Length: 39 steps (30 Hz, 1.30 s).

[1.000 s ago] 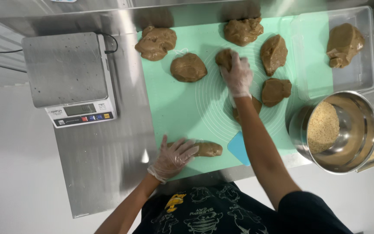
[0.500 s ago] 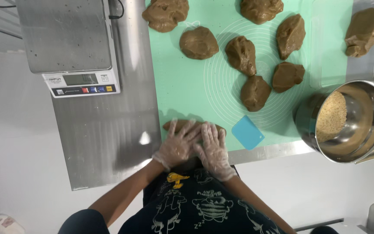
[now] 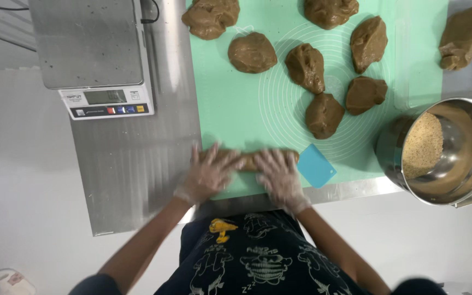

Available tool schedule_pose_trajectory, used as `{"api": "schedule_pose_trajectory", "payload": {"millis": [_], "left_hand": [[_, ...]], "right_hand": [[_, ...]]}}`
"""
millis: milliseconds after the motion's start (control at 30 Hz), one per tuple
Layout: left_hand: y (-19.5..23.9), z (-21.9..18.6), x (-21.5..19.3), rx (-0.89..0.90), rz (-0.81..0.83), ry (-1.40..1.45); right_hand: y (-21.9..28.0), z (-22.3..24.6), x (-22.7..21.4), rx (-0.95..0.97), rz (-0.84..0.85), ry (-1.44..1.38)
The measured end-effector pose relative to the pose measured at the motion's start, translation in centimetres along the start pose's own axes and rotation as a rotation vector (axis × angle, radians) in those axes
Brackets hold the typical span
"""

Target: The person divides portions of dough using a blue scraper tool, weighs a portion on a scale, and rolls dough into balls by hand on a mat.

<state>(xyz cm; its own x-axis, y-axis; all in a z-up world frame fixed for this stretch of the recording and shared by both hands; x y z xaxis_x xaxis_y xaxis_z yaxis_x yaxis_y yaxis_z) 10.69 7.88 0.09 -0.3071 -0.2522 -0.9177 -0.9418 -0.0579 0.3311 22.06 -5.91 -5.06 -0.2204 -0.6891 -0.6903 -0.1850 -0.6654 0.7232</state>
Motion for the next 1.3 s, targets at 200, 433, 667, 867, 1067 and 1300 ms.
{"api": "schedule_pose_trajectory", "payload": {"millis": [200,433,667,867,1067,1300], "left_hand": [[-6.1,9.4,-3.4,-0.339,-0.08,0.165],[-1.3,7.7,-4.9,-0.348,-0.298,0.351],[-1.7,7.2,-5.6,-0.33,-0.451,0.444],[-0.4,7.8,-3.9,-0.335,-0.584,0.562],[-4.5,4.0,-3.8,-0.057,-0.665,0.127],[-5.2,4.2,-1.5,-0.131,-0.644,0.321]], "right_hand": [[-2.2,-6.1,-8.8,-0.083,-0.699,-0.505],[9.5,-11.6,-0.6,0.612,-0.428,-0.614],[8.1,-11.5,4.3,0.666,-0.354,-0.91],[8.7,-7.1,1.4,0.613,-0.414,-1.491],[4.1,-2.7,-11.9,0.2,-0.763,-0.92],[-4.9,-1.8,-11.4,0.315,-0.756,-0.54]]}}
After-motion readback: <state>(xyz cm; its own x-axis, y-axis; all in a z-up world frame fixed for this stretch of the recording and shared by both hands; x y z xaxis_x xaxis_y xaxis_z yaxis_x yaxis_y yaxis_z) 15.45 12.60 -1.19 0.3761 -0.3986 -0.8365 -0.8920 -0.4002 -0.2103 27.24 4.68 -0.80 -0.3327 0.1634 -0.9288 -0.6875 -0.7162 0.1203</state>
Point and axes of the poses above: each hand's wrist, its own y-axis away from the middle knuckle, its own x-axis out of the palm, z = x × y, the point moved 8 cm from there along -y, towards the middle knuckle, and after that the axes turned 2 degrees about z, right-handed, at the moved point
